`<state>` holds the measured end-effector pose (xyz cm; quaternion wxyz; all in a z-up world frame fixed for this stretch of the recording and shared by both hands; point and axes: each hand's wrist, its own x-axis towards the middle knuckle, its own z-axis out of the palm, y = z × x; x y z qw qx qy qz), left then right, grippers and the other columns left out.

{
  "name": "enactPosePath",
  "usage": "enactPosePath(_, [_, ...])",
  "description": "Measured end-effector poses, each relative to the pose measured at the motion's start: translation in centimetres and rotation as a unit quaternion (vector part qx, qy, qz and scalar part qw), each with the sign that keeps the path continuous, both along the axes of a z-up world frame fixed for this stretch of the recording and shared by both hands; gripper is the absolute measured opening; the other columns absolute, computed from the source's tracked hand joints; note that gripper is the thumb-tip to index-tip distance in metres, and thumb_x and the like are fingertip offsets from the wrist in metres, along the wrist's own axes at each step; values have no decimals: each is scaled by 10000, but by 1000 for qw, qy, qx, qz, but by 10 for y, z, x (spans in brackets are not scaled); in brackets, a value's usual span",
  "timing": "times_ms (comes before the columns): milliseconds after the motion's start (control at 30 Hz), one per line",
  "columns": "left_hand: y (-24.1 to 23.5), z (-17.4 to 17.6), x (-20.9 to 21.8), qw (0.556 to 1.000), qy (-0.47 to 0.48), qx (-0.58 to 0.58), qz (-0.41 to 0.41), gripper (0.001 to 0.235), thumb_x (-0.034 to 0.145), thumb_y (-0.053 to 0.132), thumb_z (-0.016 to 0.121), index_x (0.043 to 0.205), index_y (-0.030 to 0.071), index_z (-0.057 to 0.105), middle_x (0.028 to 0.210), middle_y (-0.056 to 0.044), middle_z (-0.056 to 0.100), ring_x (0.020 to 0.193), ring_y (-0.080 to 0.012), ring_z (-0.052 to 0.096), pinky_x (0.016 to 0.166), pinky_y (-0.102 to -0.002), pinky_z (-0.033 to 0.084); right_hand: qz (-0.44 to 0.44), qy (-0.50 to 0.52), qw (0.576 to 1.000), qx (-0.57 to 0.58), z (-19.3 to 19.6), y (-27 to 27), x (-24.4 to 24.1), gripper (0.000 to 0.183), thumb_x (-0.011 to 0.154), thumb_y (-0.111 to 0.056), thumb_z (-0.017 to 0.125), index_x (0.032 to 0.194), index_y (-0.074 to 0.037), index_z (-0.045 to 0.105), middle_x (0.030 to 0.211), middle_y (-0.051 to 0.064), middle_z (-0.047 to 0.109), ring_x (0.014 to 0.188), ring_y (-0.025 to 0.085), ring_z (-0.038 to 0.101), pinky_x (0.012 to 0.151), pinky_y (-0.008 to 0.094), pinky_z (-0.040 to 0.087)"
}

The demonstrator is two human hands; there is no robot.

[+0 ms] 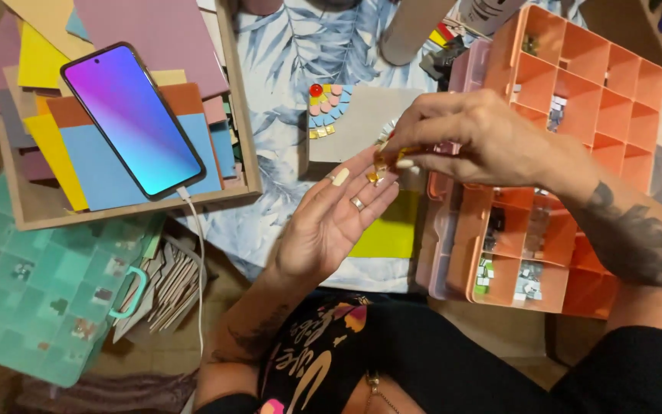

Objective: Decorating a small wooden box with mosaic tiles and using tools like a scraper and pliers to work on craft materials.

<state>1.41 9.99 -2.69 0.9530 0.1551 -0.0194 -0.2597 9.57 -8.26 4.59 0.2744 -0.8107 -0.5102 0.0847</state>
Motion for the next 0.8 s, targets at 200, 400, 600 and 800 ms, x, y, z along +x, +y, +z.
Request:
enactPosePath(200, [6,-9,3,1000,11,-9,8,564,864,279,394,1312,-9,208,1369,-145,226,1246,-303,264,1081,-404,191,19,13,1000,16,-7,12,3,288,829,-159,530,1100,-59,532,931,122,474,799,210,536,676,297,511])
enactPosePath(400, [9,-5,8,1000,4,-8,-3,628,843,316,402,1323,-12,164,1365,-199,203,1259,-300,246,1073,-397,180,37,-82,995,35,-24,16,3,158,797,-138,598,913,-32,592,899,124,469,729,193,484,584,283,473])
enactPosePath(600, [9,-3,9,1000,9,-1,3,630,828,324,439,1315,-4,209,1347,-180,257,1244,-275,284,1075,-389,197,38,-94,994,32,-27,17,4,93,783,-86,614,840,-31,565,899,116,471,768,214,504,611,310,469])
enactPosePath(800, [18,2,-1,999,-19,18,48,494,883,230,422,1276,-29,272,1343,-199,270,1262,-329,269,1093,-410,192,23,-41,996,80,-25,15,18,55,799,-52,574,810,1,563,847,127,530,694,186,555,537,199,507])
